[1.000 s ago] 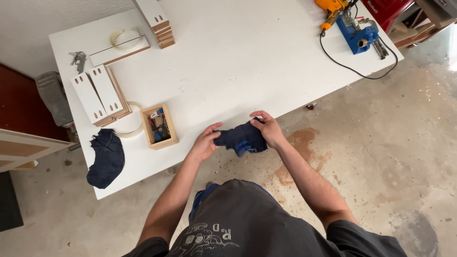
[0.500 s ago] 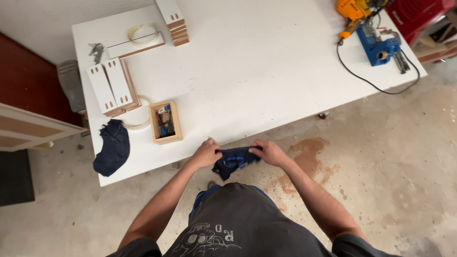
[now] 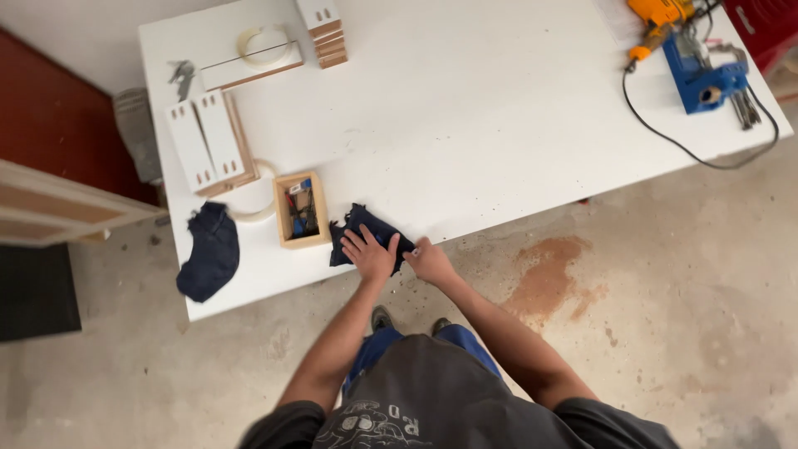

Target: Prepare the workshop by cleaning the workbench, retrieving an iron from storage, and reviewing project plans.

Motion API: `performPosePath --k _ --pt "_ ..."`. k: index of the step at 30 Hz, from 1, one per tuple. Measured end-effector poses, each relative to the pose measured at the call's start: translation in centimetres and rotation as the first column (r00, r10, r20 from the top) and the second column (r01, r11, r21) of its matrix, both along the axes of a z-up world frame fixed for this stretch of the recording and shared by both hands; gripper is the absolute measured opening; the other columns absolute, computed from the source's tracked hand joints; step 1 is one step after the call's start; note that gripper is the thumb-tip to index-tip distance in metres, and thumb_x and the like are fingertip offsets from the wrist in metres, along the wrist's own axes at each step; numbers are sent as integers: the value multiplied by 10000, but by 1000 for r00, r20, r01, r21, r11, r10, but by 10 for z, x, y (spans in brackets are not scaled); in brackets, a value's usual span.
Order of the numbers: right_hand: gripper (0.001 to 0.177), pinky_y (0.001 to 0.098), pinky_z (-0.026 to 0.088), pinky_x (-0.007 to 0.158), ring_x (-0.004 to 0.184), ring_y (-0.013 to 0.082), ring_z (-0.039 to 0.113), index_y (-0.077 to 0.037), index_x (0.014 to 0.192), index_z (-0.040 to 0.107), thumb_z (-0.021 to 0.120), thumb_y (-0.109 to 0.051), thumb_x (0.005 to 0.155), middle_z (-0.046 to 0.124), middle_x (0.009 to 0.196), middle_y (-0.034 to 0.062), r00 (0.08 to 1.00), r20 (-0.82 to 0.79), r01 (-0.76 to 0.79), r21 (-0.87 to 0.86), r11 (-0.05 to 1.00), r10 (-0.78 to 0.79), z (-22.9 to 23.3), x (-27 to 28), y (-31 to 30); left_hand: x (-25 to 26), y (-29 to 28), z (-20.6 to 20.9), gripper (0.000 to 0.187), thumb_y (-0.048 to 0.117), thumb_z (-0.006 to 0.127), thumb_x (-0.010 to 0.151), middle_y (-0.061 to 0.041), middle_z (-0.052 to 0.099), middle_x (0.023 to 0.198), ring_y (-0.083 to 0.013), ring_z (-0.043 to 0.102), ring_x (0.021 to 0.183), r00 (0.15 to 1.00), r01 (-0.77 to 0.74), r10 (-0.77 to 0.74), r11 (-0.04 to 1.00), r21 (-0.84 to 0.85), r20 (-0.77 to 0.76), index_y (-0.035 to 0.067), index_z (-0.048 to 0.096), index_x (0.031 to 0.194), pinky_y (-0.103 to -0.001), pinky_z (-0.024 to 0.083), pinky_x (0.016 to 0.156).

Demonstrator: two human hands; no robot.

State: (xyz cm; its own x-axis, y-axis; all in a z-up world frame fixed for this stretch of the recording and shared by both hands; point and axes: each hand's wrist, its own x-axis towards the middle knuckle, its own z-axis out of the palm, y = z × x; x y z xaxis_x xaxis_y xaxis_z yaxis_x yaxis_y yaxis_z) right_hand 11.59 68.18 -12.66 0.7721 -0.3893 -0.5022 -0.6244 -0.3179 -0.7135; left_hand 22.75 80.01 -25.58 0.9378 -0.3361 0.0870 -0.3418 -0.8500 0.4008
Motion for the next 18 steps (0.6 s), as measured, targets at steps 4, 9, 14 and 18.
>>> performPosePath --k 4,9,14,18 --pt "445 351 617 567 670 257 766 31 1217 609 609 -362 1010 734 898 192 982 -121 164 183 969 -143 -15 -71 -18 21 -23 12 1135 842 590 830 -486 230 1536 -689 152 1428 903 42 -51 999 30 427 -80 408 1467 -707 77 1172" --pt "503 495 591 776 892 414 731 16 1162 682 589 -448 989 745 1040 275 937 -248 285 139 948 -245 -50 -186 -25 54 -48 -15 781 559 621 911 -294 330 1616 -553 268 1477 879 249 -265 964 92 396 74 487 1509 -691 163 1177" --pt "455 378 656 617 728 322 799 11 1180 683 615 -393 985 774 963 246 817 -342 555 249 794 -464 -74 -270 -43 -3 -161 28 647 356 687 855 -276 451 1553 -545 412 1408 849 409 -389 912 21 357 104 599 1444 -705 297 1121" --pt "300 357 560 634 693 228 723 -22 1057 690 561 -291 1026 766 917 125 727 -446 650 199 733 -523 -41 -290 -75 -97 -270 120 590 183 545 955 -220 358 1596 -411 317 1476 694 720 -718 693 30 -61 21 418 1508 -538 327 1209"
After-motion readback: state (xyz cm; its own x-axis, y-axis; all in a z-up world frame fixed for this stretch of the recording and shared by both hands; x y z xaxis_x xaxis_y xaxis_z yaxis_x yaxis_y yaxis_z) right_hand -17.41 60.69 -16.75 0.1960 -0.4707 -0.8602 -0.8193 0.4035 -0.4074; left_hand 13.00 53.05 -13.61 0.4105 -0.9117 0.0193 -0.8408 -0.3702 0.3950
